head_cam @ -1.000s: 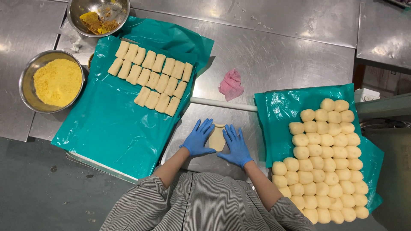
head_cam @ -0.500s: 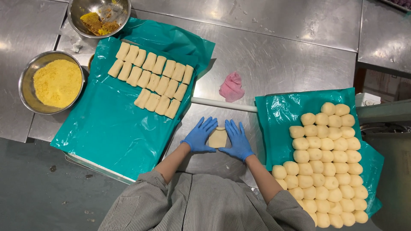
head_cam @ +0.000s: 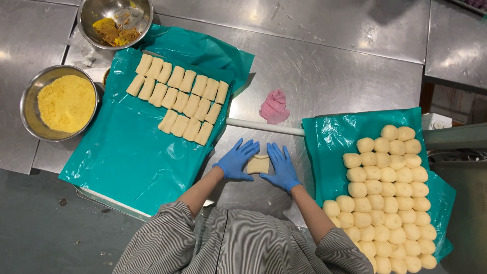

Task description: Shaping and folding dough pieces into rectangular logs in a bakery kitchen.

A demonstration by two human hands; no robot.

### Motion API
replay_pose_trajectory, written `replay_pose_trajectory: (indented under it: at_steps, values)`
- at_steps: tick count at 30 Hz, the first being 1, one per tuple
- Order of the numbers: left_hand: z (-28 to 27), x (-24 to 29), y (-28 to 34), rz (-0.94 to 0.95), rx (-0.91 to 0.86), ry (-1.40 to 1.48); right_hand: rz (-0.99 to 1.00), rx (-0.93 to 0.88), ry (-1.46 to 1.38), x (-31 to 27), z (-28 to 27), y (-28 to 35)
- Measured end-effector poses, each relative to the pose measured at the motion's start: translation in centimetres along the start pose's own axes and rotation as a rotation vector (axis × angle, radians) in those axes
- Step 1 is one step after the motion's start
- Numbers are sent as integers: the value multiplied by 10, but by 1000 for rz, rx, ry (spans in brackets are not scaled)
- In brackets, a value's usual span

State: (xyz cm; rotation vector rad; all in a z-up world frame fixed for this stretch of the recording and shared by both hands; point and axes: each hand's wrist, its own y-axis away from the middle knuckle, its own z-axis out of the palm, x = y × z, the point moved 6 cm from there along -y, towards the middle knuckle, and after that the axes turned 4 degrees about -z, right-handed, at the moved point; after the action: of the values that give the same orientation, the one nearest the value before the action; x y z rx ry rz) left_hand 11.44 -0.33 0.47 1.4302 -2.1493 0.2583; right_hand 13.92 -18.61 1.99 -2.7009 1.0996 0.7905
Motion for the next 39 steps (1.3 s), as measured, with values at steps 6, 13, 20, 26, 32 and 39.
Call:
replay_pose_trajectory:
  at_steps: [6, 13, 20, 26, 32, 39]
  values:
    - [-26, 14, 3, -21, 49, 4, -67, 159, 54, 0, 1, 5]
    - [17, 20, 32, 80, 176, 145, -34, 205, -98, 3, 23, 24]
    - [40, 9, 33, 77, 322, 36, -165, 357, -75, 1, 30, 38]
    - [8, 16, 20, -111, 283, 54, -11, 388, -117, -14, 4, 27]
    - [15, 14, 9, -179, 204, 31, 87, 174, -186, -11, 3, 3]
    - [37, 16, 16, -67, 273, 125, 320, -65, -418, -8, 8, -13]
